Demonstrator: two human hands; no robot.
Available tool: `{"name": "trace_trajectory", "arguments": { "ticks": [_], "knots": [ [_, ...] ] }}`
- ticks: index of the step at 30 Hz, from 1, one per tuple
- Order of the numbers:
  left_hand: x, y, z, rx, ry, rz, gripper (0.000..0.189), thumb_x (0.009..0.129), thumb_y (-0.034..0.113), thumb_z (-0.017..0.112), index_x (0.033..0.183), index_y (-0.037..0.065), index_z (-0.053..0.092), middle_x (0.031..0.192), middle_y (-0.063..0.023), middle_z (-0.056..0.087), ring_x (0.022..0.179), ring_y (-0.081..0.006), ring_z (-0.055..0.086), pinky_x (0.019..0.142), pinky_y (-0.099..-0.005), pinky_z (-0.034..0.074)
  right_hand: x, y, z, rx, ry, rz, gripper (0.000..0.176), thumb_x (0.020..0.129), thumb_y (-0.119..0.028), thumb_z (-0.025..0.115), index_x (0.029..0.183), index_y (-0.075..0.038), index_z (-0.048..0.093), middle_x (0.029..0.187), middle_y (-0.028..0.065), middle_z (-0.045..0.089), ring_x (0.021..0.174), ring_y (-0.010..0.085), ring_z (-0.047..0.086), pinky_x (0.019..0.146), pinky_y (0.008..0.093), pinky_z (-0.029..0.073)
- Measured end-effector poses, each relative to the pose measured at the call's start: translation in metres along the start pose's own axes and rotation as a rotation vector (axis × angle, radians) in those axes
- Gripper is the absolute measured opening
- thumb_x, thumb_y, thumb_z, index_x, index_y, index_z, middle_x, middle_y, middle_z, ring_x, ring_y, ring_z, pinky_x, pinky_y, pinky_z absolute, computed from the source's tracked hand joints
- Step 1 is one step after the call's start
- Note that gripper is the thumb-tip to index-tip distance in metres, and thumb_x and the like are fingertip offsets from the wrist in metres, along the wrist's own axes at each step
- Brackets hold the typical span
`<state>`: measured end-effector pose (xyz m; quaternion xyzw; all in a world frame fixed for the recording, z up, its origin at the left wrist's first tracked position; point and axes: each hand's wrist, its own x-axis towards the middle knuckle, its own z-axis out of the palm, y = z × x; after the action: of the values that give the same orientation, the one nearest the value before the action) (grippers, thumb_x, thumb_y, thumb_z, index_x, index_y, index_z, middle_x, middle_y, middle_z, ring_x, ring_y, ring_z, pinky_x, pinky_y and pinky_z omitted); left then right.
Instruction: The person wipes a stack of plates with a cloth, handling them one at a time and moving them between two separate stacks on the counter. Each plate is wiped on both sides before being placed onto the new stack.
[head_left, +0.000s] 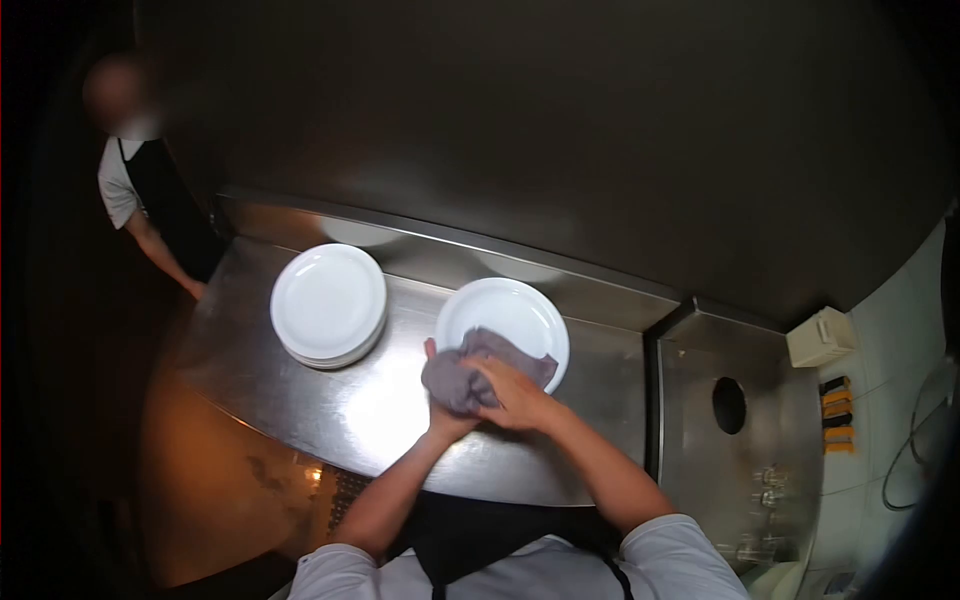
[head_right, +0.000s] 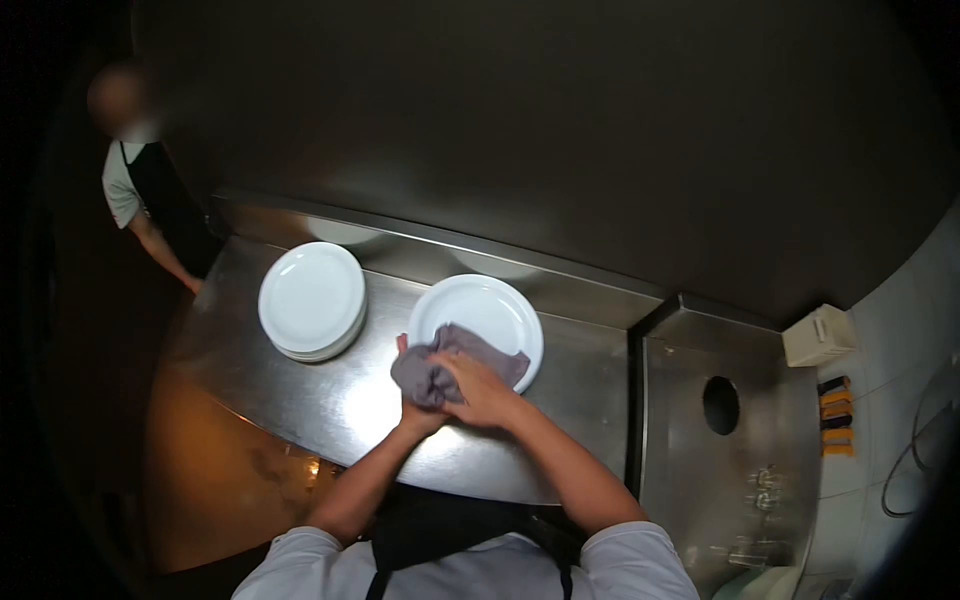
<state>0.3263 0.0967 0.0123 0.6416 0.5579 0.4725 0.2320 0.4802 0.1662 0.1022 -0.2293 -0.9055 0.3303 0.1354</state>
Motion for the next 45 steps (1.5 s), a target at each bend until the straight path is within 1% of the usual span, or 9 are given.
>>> {"name": "trace_trajectory", "arguments": {
  "ticks": [11,18,21,29,35,36,39,42,45],
  "knots": [
    [0.009,0.021,0.009,-0.535,0.230,-0.168,0.159,0.042,0.027,0.104,0.153,-0.006,-0.005,0.150,-0.0241,0.032,0.141,-0.0342,0.036,0.119,-0.0433,0.030,0.026,0.067,-0.038,-0.321,0.182,0.183,0.082,0.081,-0.023,0.077,0.151,-0.009,0.036,0.157,0.0205,0.037,0.148,0.0366,0.031,0.125,0.0470,0.019],
    [0.009,0.001,-0.009,0.353,0.032,0.221,0.120,0.069,0.040,0.090,0.154,0.001,0.014,0.147,-0.0241,0.043,0.142,-0.0321,0.039,0.119,-0.0448,0.028,0.017,0.014,0.012,0.081,-0.007,-0.049,0.078,0.081,-0.016,0.076,0.149,-0.007,0.039,0.154,0.0173,0.041,0.146,0.0354,0.035,0.123,0.0464,0.024],
    [0.012,0.003,0.010,-0.494,0.297,-0.271,0.113,0.073,0.037,0.088,0.152,-0.002,0.016,0.141,-0.0259,0.049,0.140,-0.0344,0.042,0.115,-0.0474,0.035,-0.042,0.007,-0.021,-0.023,-0.177,0.040,0.079,0.078,-0.012,0.077,0.148,-0.010,0.041,0.151,0.0182,0.045,0.144,0.0361,0.039,0.122,0.0475,0.027],
    [0.010,0.021,-0.006,-0.258,0.230,-0.101,0.153,0.042,0.037,0.102,0.151,-0.008,0.006,0.145,-0.0266,0.038,0.138,-0.0415,0.040,0.115,-0.0477,0.032,-0.010,0.067,-0.060,-0.455,0.059,0.192,0.087,0.082,-0.033,0.077,0.153,-0.010,0.033,0.160,0.0230,0.031,0.150,0.0367,0.028,0.125,0.0488,0.017],
    [-0.004,0.002,0.004,-0.081,0.124,-0.272,0.149,0.050,0.048,0.098,0.153,-0.008,0.007,0.152,-0.0278,0.033,0.141,-0.0443,0.036,0.117,-0.0476,0.031,0.085,0.025,0.003,-0.133,0.127,0.091,0.084,0.086,-0.037,0.074,0.153,-0.006,0.033,0.160,0.0259,0.028,0.150,0.0426,0.024,0.124,0.0486,0.018],
    [0.000,0.002,-0.005,0.151,-0.174,-0.232,0.138,0.060,0.057,0.092,0.156,-0.004,0.012,0.159,-0.0243,0.028,0.146,-0.0389,0.031,0.119,-0.0480,0.028,0.077,0.018,0.019,-0.037,0.109,0.005,0.082,0.086,-0.035,0.074,0.152,-0.006,0.034,0.159,0.0261,0.030,0.150,0.0423,0.026,0.123,0.0480,0.020],
    [-0.011,-0.044,0.027,0.765,0.089,0.176,0.115,0.077,0.051,0.081,0.157,0.001,0.015,0.150,-0.0203,0.046,0.139,-0.0295,0.046,0.120,-0.0456,0.029,0.021,0.006,0.034,0.172,0.038,0.009,0.080,0.085,-0.028,0.076,0.150,-0.004,0.037,0.154,0.0247,0.039,0.146,0.0411,0.034,0.122,0.0468,0.025],
    [0.002,-0.032,0.020,-0.334,0.220,-0.252,0.131,0.068,0.044,0.090,0.155,-0.004,0.004,0.146,-0.0290,0.041,0.141,-0.0438,0.035,0.119,-0.0505,0.026,-0.045,0.005,0.001,0.069,-0.071,0.146,0.082,0.083,-0.026,0.078,0.150,-0.004,0.037,0.150,0.0229,0.045,0.143,0.0393,0.040,0.121,0.0478,0.027],
    [0.008,0.013,-0.010,-0.073,0.183,-0.193,0.149,0.055,0.046,0.096,0.154,-0.007,-0.001,0.148,-0.0325,0.034,0.142,-0.0465,0.032,0.119,-0.0505,0.028,-0.072,0.036,-0.040,-0.147,-0.072,0.231,0.085,0.084,-0.031,0.077,0.152,-0.004,0.034,0.151,0.0231,0.044,0.144,0.0387,0.038,0.121,0.0495,0.024]
  ]
}}
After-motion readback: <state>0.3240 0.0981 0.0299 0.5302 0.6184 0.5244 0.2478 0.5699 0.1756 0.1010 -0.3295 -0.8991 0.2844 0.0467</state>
